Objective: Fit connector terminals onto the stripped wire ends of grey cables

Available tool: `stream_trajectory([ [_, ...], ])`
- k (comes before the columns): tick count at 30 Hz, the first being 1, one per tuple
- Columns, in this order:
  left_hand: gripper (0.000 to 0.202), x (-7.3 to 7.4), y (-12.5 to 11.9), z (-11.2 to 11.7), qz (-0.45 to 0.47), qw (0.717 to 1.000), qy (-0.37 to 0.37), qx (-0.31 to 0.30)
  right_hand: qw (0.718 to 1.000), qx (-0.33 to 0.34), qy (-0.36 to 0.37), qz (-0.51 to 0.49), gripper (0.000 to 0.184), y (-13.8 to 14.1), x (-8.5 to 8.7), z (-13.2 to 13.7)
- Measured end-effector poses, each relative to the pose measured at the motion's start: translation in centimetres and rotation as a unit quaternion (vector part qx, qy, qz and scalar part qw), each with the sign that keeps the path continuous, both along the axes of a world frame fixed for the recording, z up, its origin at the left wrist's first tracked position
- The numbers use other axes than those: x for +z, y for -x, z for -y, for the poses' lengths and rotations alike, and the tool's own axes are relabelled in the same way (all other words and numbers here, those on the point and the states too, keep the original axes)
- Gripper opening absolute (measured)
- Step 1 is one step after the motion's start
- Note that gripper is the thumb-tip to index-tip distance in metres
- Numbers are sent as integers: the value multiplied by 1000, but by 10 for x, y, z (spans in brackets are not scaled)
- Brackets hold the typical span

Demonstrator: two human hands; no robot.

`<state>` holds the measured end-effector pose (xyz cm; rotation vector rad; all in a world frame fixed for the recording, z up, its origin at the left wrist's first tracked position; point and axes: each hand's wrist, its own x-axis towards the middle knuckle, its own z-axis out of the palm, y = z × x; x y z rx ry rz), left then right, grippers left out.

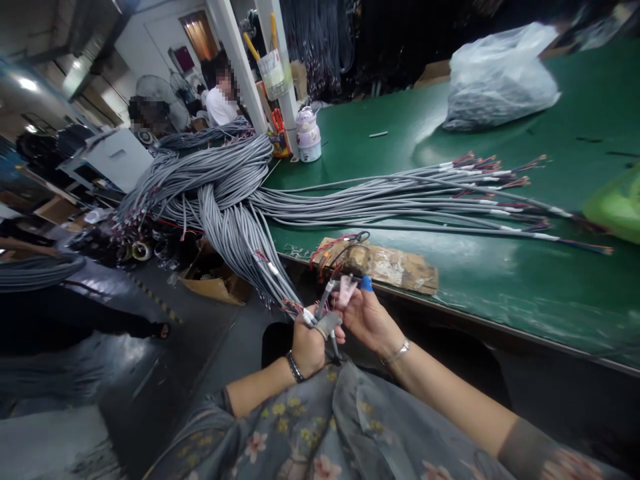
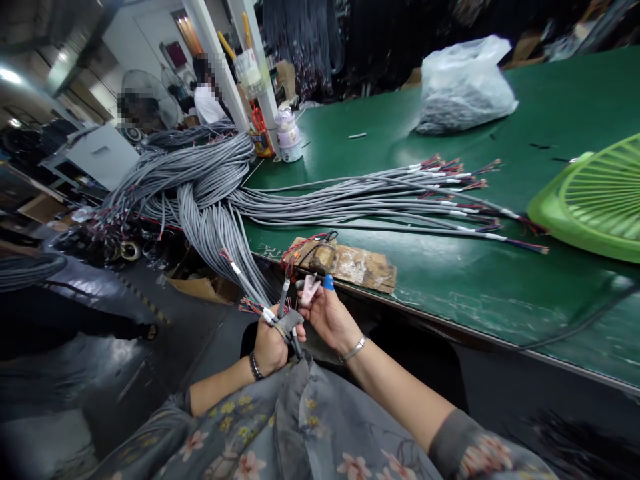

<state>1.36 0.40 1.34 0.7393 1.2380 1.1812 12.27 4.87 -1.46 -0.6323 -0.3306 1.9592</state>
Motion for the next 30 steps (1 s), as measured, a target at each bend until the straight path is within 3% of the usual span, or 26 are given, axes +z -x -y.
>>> stream_trajectory([
  [13,34,-2,7,8,7,1000,2,3,996,11,-11,86,37,-30,-11,19],
  [19,34,7,1,5,16,1000,-6,10,993,33,-40,110,39,-22,6,5],
  [22,34,11,-2,1,16,1000,-4,15,989,6,-66,132,36,-14,13,-2],
  [25,34,15,-5,-3,19,1000,-2,14,986,-23,-74,146,39,-8,14,-4],
  [30,36,17,-6,-5,17,1000,15,18,991,-18,-62,119,40,-5,7,-6],
])
